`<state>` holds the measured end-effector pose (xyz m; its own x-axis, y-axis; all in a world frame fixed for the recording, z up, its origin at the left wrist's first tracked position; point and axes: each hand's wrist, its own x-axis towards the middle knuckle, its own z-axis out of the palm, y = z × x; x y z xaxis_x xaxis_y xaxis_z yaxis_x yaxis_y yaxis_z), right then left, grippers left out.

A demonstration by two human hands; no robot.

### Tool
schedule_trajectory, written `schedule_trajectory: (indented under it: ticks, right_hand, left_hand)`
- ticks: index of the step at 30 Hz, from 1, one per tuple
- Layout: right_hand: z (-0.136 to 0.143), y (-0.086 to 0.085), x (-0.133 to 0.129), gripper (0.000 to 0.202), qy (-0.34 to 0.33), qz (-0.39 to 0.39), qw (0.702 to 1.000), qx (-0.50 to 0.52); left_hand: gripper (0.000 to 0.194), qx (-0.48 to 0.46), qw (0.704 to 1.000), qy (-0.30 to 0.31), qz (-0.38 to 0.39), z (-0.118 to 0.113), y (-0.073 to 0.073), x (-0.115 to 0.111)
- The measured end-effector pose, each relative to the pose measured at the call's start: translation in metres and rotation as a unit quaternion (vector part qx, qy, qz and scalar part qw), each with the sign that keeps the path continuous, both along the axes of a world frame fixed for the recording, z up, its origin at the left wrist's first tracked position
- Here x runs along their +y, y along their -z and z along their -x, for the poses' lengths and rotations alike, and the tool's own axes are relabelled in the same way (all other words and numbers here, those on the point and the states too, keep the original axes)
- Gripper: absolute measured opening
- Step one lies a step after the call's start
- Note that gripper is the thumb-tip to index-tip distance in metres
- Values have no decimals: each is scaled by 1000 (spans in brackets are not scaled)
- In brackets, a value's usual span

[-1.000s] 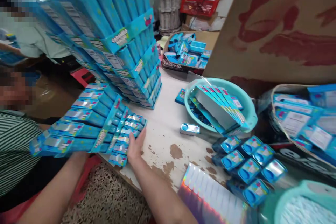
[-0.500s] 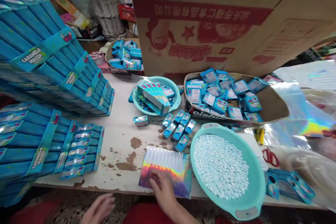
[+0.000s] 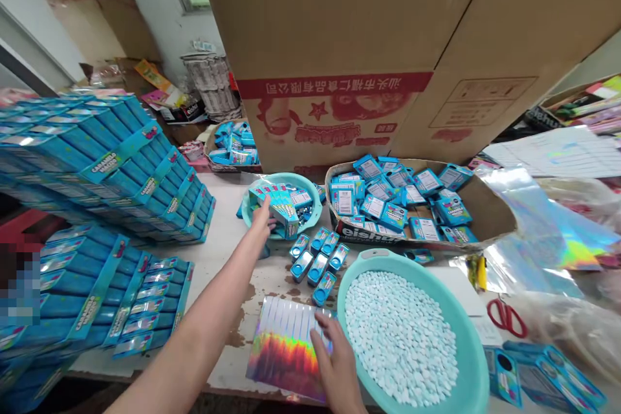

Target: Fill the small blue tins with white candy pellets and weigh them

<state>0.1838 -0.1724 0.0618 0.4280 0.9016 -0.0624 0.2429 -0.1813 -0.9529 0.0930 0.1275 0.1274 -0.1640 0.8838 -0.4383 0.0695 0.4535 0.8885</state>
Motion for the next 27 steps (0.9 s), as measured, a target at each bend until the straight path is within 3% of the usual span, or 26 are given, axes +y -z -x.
schedule_trajectory:
  ticks: [4, 7, 10, 13, 15, 21, 24, 27]
  right_hand:
    - [-30, -41, 106, 47, 49, -49, 996, 58]
    - [-45, -65, 195, 64, 72, 0, 985, 156]
    - [-45, -75, 255, 68, 32, -3, 962, 270]
    - [-32, -75, 280, 66, 0, -55, 945, 323]
    - [-19, -74, 285, 65, -7, -84, 944, 318]
    - [23, -77, 295, 78, 24, -164, 982, 85]
    - [21, -67, 311, 73, 62, -173, 983, 23]
    - [-2, -43, 327, 68, 117, -129, 985, 23]
  left_hand:
    - [16, -25, 1000, 1, -17, -12, -7, 20]
    - [17, -34, 997, 47, -59, -13, -13, 9]
    - [23, -41, 986, 126, -100, -12, -24, -8]
    - [28, -10, 963, 199, -181, -5, -35, -17]
    - [28, 32, 954, 193, -226, 4, -37, -20]
    - [33, 164, 925, 57, -338, 31, -30, -37]
    - [32, 217, 891, -15, -398, 40, -50, -48]
    - [31, 256, 856, -99, -439, 59, -77, -62]
